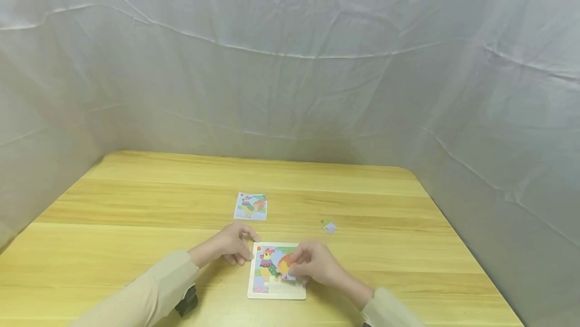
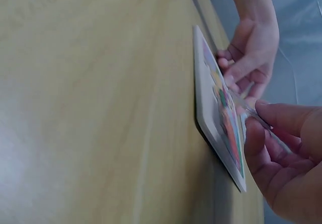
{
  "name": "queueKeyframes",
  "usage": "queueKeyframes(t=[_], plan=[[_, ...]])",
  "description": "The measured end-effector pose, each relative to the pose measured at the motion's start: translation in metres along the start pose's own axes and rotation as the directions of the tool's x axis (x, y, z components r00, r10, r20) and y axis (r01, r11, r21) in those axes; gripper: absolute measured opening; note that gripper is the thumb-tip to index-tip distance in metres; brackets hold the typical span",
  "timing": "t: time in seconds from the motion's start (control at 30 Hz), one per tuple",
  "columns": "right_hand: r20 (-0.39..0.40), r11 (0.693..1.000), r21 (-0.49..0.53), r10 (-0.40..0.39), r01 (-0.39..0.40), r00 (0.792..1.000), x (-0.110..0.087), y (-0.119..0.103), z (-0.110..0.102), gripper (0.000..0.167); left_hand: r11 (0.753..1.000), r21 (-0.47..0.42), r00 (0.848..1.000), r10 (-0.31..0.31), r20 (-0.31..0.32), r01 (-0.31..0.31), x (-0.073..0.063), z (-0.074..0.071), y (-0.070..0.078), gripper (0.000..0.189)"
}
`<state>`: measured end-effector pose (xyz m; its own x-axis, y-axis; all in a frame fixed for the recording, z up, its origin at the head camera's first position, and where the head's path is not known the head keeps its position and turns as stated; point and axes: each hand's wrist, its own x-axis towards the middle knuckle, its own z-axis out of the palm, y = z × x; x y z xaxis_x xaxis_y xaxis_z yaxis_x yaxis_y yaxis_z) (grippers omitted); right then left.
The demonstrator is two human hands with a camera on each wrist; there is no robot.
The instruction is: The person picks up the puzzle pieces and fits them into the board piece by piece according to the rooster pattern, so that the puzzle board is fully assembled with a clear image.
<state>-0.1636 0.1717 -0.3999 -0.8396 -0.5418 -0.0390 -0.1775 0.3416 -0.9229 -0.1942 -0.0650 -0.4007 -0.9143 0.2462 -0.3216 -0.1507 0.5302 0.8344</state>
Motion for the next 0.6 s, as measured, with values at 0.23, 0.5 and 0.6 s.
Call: queueKeyframes(t=[0.23, 0.5, 0.6], plan=[[0.021, 0.996, 0.081, 0.027, -0.029, 0.999, -0.003, 0.0, 0.01, 0.016, 1.0, 0.001, 1.0, -0.005, -0.001, 0.005, -0.001, 0.0, 0.001, 0.03], [0.03, 0.99, 0.128, 0.052, -0.055, 0.998, -0.002, 0.0, 0.021, 0.016, 1.0, -0.004, 1.0, -0.016, 0.0, 0.016, 0.0, 0.0, 0.001, 0.029], [0.021, 0.995, 0.085, 0.042, -0.044, 0.999, -0.002, 0.0, 0.024, 0.014, 1.0, -0.008, 1.0, -0.009, 0.003, 0.009, -0.001, 0.0, 0.001, 0.03]])
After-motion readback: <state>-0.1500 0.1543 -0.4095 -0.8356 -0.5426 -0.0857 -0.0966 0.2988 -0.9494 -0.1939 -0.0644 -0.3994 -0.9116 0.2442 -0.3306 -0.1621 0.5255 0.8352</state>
